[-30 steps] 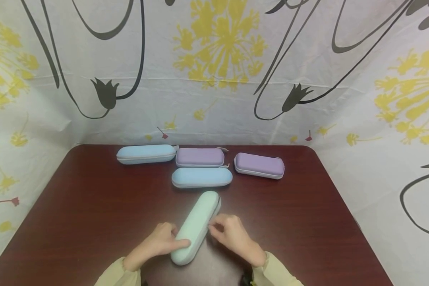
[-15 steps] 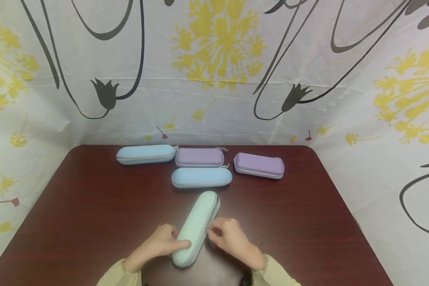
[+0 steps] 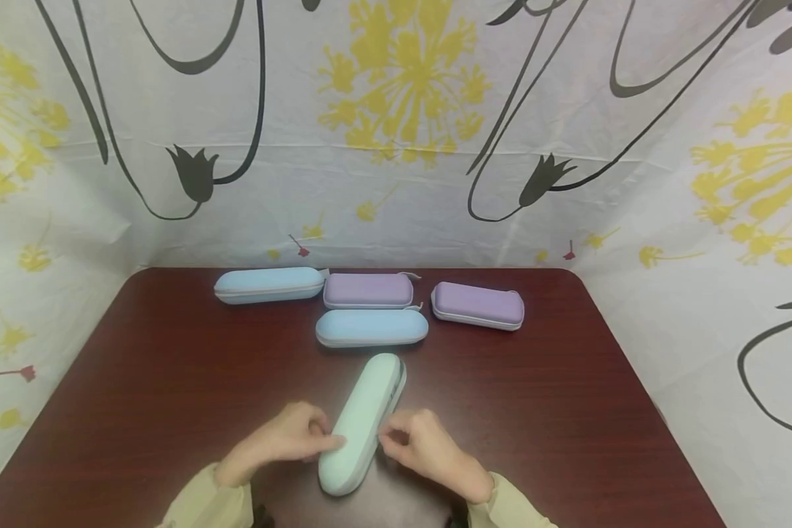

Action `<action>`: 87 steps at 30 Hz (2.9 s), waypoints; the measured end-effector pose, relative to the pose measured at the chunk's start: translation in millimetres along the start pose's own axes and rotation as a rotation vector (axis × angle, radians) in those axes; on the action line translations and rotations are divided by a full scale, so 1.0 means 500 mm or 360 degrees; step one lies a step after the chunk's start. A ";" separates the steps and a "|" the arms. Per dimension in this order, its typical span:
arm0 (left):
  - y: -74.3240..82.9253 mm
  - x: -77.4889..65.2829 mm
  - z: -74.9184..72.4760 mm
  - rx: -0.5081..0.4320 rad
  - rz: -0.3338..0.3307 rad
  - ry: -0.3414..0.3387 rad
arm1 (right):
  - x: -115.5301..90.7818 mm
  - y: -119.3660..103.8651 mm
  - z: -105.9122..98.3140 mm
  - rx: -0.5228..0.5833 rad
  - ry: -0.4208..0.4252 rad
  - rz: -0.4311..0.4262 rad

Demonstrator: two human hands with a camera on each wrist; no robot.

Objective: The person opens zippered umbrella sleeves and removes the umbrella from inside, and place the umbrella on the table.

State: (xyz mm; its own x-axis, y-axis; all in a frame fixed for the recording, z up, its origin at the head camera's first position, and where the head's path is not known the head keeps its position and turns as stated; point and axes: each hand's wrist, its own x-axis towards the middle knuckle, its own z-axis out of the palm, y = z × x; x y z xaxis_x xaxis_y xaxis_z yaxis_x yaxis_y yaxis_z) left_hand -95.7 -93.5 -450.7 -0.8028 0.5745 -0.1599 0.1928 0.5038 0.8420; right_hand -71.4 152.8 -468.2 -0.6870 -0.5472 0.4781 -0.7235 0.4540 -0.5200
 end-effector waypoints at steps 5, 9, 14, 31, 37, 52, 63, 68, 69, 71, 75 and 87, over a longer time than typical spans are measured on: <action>0.009 0.076 -0.060 0.0511 0.0698 0.0077 | -0.008 0.010 -0.009 0.0018 -0.0034 0.0001; 0.028 0.148 -0.081 0.0948 0.1012 0.0016 | -0.011 0.013 -0.014 0.0009 -0.0033 -0.0007; 0.042 0.209 -0.085 0.1186 0.1192 -0.0191 | -0.013 0.012 -0.013 0.0078 -0.0090 0.0020; 0.055 0.231 -0.073 0.1392 0.1203 -0.0433 | -0.020 0.013 -0.015 0.0050 -0.0161 -0.0043; 0.054 0.207 -0.083 0.1396 0.1116 -0.0384 | -0.034 0.015 -0.032 -0.0030 -0.0156 -0.0057; -0.003 0.153 -0.075 0.1197 0.0929 -0.0139 | -0.068 0.042 -0.069 -0.0050 -0.0147 -0.0053; -0.033 0.123 -0.055 0.1017 0.0910 0.0049 | -0.077 0.075 -0.095 0.0078 -0.0204 -0.0081; -0.041 0.112 -0.050 0.0965 0.0880 0.0155 | -0.088 0.087 -0.106 0.0090 -0.0166 -0.0052; -0.043 0.109 -0.049 0.0964 0.0873 0.0175 | -0.090 0.089 -0.107 0.0094 -0.0157 -0.0043; -0.047 0.106 -0.045 0.0965 0.0867 0.0214 | -0.093 0.094 -0.111 0.0094 -0.0139 -0.0032; -0.051 0.101 -0.039 0.0968 0.0869 0.0271 | -0.097 0.100 -0.118 0.0063 -0.0137 -0.0051; -0.049 0.101 -0.029 0.0912 0.0829 0.0335 | -0.122 0.109 -0.136 -0.0220 -0.0104 -0.0126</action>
State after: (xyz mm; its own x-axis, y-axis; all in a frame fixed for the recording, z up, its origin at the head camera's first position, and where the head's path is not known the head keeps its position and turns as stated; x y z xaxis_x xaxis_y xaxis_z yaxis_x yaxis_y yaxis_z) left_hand -149.3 -86.1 -471.7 -0.6083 0.7222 0.3293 0.7860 0.4901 0.3768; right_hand -73.5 258.6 -477.8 -0.6248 -0.6278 0.4642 -0.7808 0.4975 -0.3780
